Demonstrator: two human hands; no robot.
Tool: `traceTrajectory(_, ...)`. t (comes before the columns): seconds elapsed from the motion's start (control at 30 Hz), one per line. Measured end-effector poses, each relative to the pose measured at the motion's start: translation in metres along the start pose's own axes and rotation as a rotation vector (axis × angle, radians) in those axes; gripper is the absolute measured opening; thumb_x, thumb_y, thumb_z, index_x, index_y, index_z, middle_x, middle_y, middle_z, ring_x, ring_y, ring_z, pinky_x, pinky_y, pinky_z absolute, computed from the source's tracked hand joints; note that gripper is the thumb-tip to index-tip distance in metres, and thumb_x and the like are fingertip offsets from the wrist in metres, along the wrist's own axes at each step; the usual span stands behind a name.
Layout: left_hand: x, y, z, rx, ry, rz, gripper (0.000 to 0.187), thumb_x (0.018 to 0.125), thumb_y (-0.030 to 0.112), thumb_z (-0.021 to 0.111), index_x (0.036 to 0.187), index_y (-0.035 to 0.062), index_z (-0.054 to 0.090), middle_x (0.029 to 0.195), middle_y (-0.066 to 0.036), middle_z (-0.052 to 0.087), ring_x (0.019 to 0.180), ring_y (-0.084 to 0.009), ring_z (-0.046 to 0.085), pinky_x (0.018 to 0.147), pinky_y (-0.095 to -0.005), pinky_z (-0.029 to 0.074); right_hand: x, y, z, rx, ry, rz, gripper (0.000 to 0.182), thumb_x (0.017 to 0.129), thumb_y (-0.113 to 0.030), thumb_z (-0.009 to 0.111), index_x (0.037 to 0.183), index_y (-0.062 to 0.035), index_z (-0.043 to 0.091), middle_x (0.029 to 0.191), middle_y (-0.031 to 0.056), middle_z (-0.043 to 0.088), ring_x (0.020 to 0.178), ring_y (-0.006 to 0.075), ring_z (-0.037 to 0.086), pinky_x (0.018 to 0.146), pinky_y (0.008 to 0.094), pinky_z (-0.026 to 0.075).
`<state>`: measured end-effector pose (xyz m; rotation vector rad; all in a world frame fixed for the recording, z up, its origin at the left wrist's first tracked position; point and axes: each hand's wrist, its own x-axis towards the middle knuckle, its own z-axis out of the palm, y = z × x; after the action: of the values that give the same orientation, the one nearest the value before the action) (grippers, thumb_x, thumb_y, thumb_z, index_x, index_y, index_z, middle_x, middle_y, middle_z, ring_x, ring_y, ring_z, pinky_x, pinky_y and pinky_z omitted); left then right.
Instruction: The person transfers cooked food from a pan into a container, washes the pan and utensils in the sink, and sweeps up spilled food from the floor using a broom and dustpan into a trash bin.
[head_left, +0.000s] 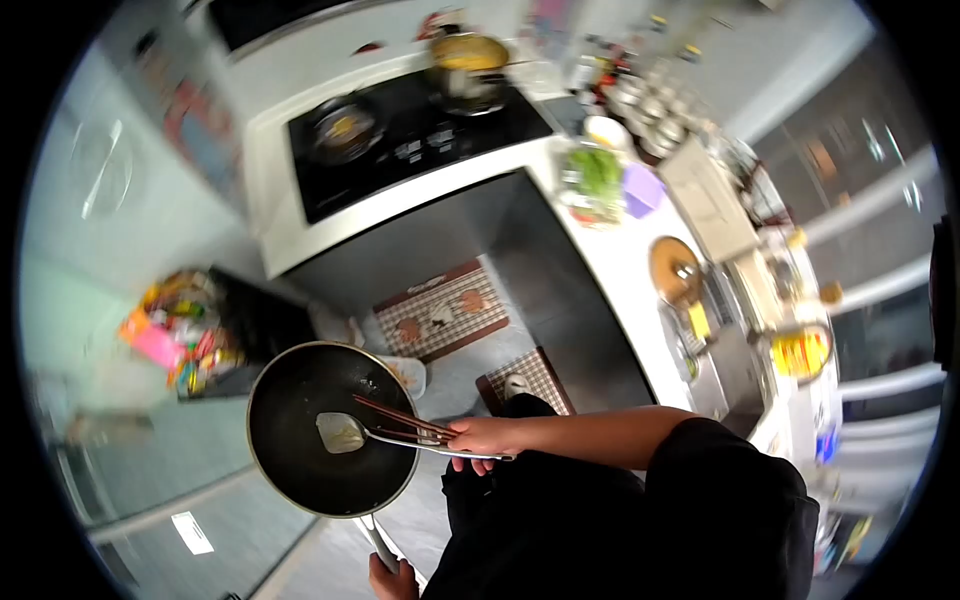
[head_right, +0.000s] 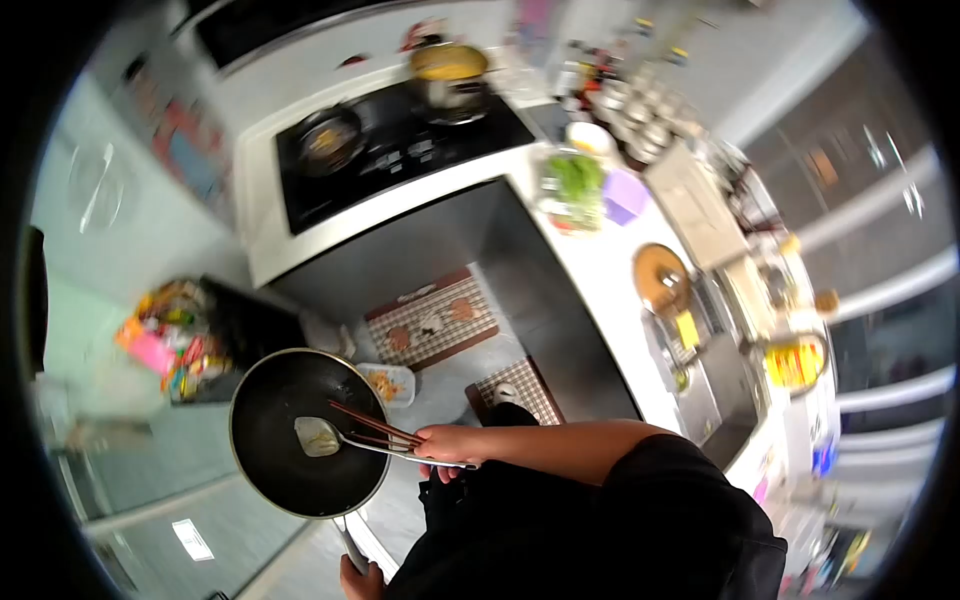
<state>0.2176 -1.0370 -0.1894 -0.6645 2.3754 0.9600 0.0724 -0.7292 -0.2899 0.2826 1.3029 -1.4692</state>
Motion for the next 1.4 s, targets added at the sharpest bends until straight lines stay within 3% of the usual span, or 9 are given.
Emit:
traceTrajectory(0.1,0.029,0.003,-0.011,0.225,-0.024,0.291,0.029,0.083,0.022,0.063,0.097,-0.0027,0.054,0.078,-0.025,0.060,0.069,-0.0413,0.056,0.066,-0.0494,0.046,-0.069,0.010,-0.010,0.110,0.146,-0.093,0.029,0.102,-0.023,0.040,0.124,-0.0054,0.050,0.095,0.0105,0.067,0.059,0.0187,0.064,0.047,0.0288,0.048)
traceTrajectory(0.4,-0.022,0.230,0.050,0.630,-0.280,0.895,0.029,0.090,0.021,0.066,0.109,-0.0007,0.060,0.090,-0.020,0.063,0.079,-0.0322,0.059,0.074,-0.0400,0.049,-0.285,0.135,-0.040,0.335,0.619,-0.547,0.037,0.105,-0.024,0.040,0.136,-0.0053,0.046,0.090,0.0062,0.063,0.056,0.0143,0.061,0.048,0.0271,0.050)
traceTrajectory(0.43,-0.018,0.233,0.082,0.347,-0.333,1.143,0.013,0.077,0.005,0.064,0.081,0.0018,0.052,0.061,-0.010,0.053,0.049,-0.0170,0.055,0.048,-0.0337,0.042,-0.316,0.152,-0.040,0.367,0.670,-0.570,0.041,0.105,-0.024,0.040,0.142,-0.0067,0.043,0.089,0.0050,0.062,0.056,0.0124,0.059,0.047,0.0264,0.049)
traceTrajectory(0.57,-0.071,0.304,0.189,0.616,-0.655,1.216,0.011,0.079,0.003,0.064,0.087,0.0018,0.056,0.066,-0.008,0.055,0.050,-0.0134,0.054,0.048,-0.0316,0.041,-0.415,0.296,-0.059,0.563,0.850,-0.485,0.044,0.106,-0.025,0.040,0.146,-0.0074,0.041,0.087,0.0048,0.061,0.056,0.0122,0.059,0.048,0.0263,0.049)
traceTrajectory(0.63,-0.077,0.329,0.234,0.671,-0.861,1.034,0.015,0.084,0.004,0.064,0.098,0.0010,0.059,0.067,-0.006,0.058,0.051,-0.0129,0.057,0.047,-0.0308,0.043,-0.446,0.338,-0.056,0.644,0.927,-0.418,0.042,0.105,-0.024,0.042,0.142,-0.0054,0.045,0.087,0.0052,0.062,0.056,0.0131,0.060,0.048,0.0275,0.051)
traceTrajectory(0.7,-0.114,0.350,0.293,0.767,-0.955,0.974,0.025,0.078,0.008,0.069,0.100,-0.0020,0.061,0.077,-0.014,0.062,0.066,-0.0214,0.061,0.062,-0.0362,0.048,-0.467,0.400,-0.061,0.745,0.950,-0.353,0.043,0.103,-0.026,0.046,0.141,-0.0053,0.048,0.084,0.0062,0.062,0.053,0.0144,0.060,0.047,0.0281,0.051)
traceTrajectory(0.83,-0.157,0.373,0.412,1.006,-1.183,0.924,0.024,0.083,0.013,0.067,0.100,-0.0028,0.061,0.072,-0.012,0.062,0.053,-0.0190,0.059,0.053,-0.0355,0.049,-0.487,0.509,-0.079,0.880,0.971,-0.193,0.039,0.102,-0.027,0.049,0.132,-0.0046,0.056,0.074,0.0057,0.061,0.051,0.0172,0.061,0.045,0.0307,0.051)
traceTrajectory(0.97,-0.210,0.388,0.511,1.138,-1.289,0.918,0.019,0.084,0.015,0.063,0.092,-0.0018,0.059,0.066,-0.009,0.059,0.051,-0.0180,0.058,0.050,-0.0356,0.048,-0.472,0.599,-0.107,0.991,1.011,-0.125,0.032,0.101,-0.029,0.051,0.096,-0.0007,0.064,0.073,0.0073,0.062,0.051,0.0182,0.060,0.043,0.0317,0.049)
traceTrajectory(1.4,-0.197,0.376,0.676,1.434,-1.275,1.121,0.027,0.075,0.025,0.067,0.090,0.0022,0.066,0.076,-0.016,0.067,0.062,-0.0255,0.067,0.059,-0.0418,0.053,-0.406,0.676,-0.176,1.201,1.092,-0.072,0.032,0.100,-0.029,0.051,0.092,-0.0003,0.061,0.068,0.0090,0.057,0.052,0.0198,0.058,0.044,0.0350,0.047)
